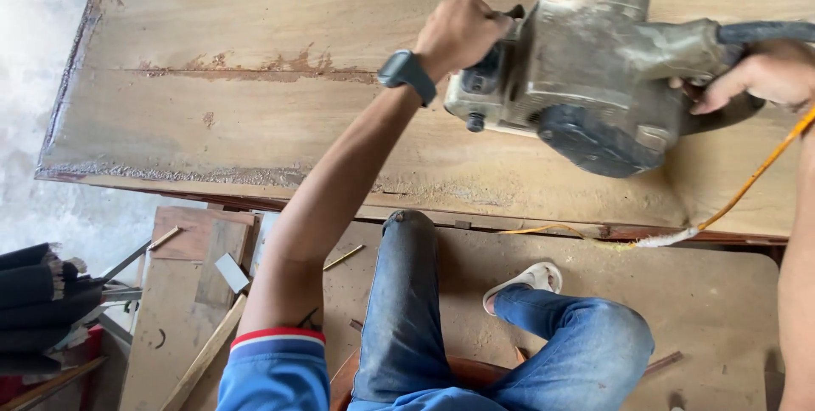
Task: Using a belt sander to smooth the surface of a large wooden board.
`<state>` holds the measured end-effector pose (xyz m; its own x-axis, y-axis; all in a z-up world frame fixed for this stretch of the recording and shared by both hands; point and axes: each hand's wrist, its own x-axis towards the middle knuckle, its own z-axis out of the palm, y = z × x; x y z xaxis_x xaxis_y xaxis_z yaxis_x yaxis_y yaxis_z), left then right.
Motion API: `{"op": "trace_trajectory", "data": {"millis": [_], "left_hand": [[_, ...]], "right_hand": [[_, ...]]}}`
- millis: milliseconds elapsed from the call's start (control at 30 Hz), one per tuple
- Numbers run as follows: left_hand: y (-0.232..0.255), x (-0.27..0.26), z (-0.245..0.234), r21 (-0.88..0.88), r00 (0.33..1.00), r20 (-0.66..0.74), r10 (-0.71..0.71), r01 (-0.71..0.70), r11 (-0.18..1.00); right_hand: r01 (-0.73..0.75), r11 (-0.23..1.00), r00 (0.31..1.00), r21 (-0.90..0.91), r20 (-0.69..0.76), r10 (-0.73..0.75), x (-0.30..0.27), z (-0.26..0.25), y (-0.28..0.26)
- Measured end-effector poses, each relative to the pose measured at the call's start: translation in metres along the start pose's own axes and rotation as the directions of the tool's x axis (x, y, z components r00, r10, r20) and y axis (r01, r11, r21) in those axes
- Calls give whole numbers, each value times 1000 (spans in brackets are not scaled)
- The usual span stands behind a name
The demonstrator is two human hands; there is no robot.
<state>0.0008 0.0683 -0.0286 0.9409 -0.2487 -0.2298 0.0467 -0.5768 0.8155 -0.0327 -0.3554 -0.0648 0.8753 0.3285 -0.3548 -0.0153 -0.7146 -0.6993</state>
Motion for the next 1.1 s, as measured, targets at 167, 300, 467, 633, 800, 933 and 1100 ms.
{"op": "trace_trajectory", "data": {"millis": [167, 300, 467, 633, 800, 933, 1100], "left_hand": [[-52, 15, -43, 151, 979, -136, 152, -131, 980], [-59, 6, -53, 200, 950, -210, 233, -191, 961], [-67, -10, -63, 166, 960, -191, 202, -172, 971], [-106, -2, -103, 183, 969, -179, 170, -137, 974], [-125, -11, -139, 169, 967, -212, 145, -110, 979], [-140, -3, -139, 240, 933, -261, 250, -188, 952], [-136, -26, -132, 212, 958, -265, 111, -54, 976]], "right_hand": [[70, 992, 995, 109, -85, -61, 16, 37, -95], [-50, 996, 996, 75, -72, 56, 18, 41, -115], [123, 990, 992, 70, -8, -123, 31, 43, -113], [-12, 1000, 1000, -12, -27, 12, 50, 67, -170], [-84, 996, 996, -24, 37, 85, 59, 90, -229], [-50, 999, 999, -14, -10, 50, 64, 96, -218], [37, 996, 998, 78, 43, -40, 77, 96, -190]]}}
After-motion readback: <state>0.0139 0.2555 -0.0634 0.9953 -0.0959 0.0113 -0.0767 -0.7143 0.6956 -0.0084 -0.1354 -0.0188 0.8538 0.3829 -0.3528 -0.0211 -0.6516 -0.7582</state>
